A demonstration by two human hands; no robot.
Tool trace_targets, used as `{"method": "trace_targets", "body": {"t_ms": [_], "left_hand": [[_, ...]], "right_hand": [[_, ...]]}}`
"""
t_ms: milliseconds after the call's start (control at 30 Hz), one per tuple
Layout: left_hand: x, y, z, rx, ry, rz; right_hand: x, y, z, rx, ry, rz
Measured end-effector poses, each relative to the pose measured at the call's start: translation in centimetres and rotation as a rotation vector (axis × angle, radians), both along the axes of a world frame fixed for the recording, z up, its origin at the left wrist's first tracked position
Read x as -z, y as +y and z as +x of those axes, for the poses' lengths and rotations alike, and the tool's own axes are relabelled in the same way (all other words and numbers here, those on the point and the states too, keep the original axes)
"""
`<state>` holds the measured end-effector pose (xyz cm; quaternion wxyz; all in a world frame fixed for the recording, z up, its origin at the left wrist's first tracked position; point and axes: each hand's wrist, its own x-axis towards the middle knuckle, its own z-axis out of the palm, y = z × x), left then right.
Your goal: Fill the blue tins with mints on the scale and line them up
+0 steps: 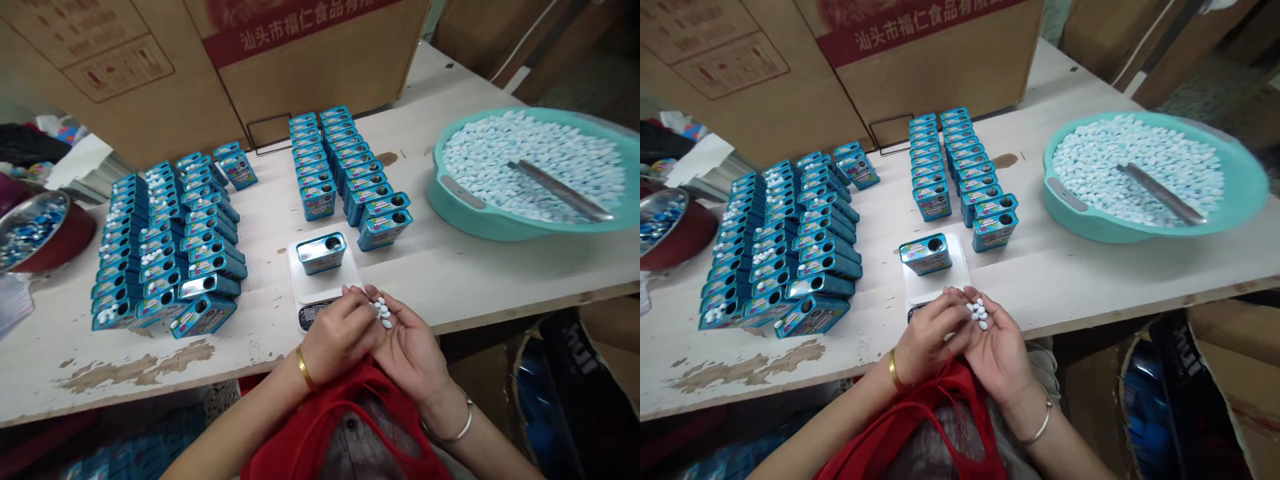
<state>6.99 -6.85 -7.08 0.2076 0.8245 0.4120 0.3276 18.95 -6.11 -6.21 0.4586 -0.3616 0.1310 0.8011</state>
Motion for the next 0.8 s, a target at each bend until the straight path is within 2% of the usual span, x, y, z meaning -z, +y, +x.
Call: {"method": "trace_targets", "body": {"t_ms": [67, 167, 300, 433, 533, 600, 667, 800], "left_hand": [[-0.9, 0.9, -0.6, -0.016, -0.103, 0.018], [-2.4, 2.5, -1.6, -0.075, -0.144, 0.090], [-3.9, 5.5, -3.3, -0.252, -0.051, 0.244], [-3.9, 7.4, -4.4, -0.261, 0.152, 0.229], [-3.6, 6.6, -4.1, -0.276, 0.179, 0.197], [-3.3, 5.0, -3.2, -0.263, 0.127, 0.154], [-2.7, 3.1, -2.0, -0.197, 0.096, 0.064], [-0.3, -0.6, 0.6, -0.110, 0.021, -0.133]], "right_hand": [[-0.6, 0.8, -0.3, 0.024, 0.019, 0.016], [-1.0, 1.6, -0.7, 0.062, 0.042, 0.074], [-1.0, 1.6, -0.8, 0.050, 0.044, 0.094], [-0.4, 1.1, -0.6, -0.008, 0.007, 0.096], [-0.1, 0.5, -0.2, -0.117, -0.010, 0.174], [0.2, -0.2, 0.2, -0.177, -0.050, 0.224], [0.7, -1.0, 0.7, -0.233, -0.094, 0.245], [2.5, -3.3, 2.3, -0.357, -0.066, 0.123]]}}
